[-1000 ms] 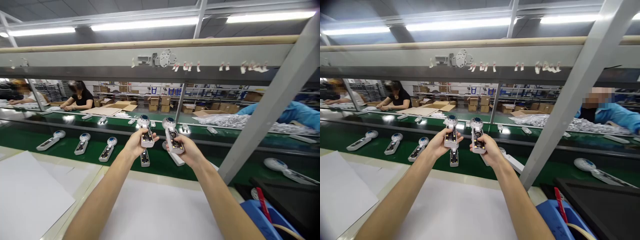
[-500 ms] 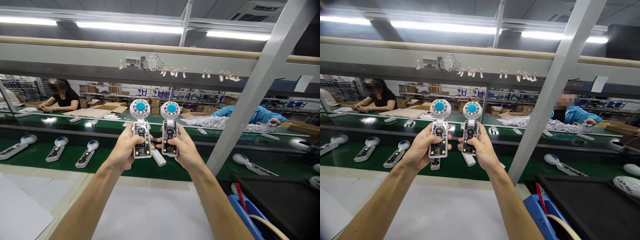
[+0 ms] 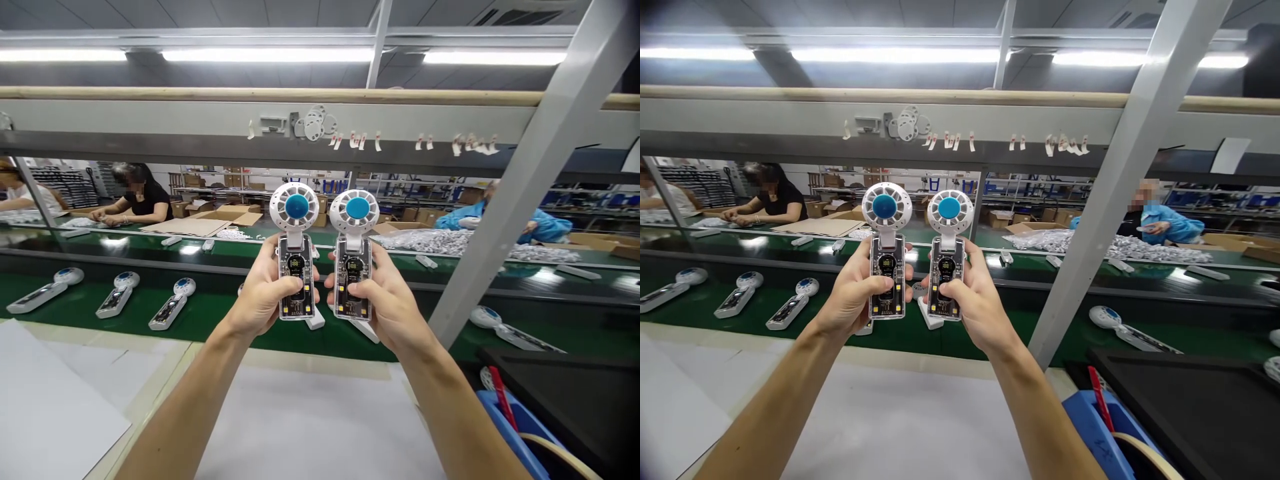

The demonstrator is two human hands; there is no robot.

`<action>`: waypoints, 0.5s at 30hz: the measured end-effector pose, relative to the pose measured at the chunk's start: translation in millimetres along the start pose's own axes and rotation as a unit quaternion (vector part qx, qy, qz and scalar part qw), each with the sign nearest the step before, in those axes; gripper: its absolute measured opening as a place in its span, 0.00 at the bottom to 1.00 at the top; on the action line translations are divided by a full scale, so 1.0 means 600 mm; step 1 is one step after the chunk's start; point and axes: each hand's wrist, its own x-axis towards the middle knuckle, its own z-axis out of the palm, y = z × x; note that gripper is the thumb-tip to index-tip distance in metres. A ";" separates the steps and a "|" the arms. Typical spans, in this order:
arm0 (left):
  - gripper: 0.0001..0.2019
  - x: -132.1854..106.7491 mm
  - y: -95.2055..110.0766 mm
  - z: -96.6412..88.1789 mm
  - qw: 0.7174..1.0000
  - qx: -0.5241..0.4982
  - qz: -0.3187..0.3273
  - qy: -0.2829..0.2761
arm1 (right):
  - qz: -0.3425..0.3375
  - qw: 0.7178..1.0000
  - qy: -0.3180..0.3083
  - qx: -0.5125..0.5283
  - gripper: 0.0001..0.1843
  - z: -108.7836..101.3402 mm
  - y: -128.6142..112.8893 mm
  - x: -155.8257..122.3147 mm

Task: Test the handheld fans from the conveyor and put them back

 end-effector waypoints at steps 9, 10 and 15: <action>0.34 0.001 -0.003 0.000 1.000 0.001 0.014 -0.001 | -0.010 1.000 -0.008 0.006 0.39 0.014 0.003 -0.006; 0.34 0.000 -0.002 0.001 1.000 0.002 0.011 -0.001 | -0.011 1.000 -0.006 0.005 0.39 0.015 0.003 -0.006; 0.34 0.000 0.000 0.004 1.000 0.001 0.007 0.015 | -0.002 1.000 0.010 -0.007 0.39 0.020 -0.001 -0.008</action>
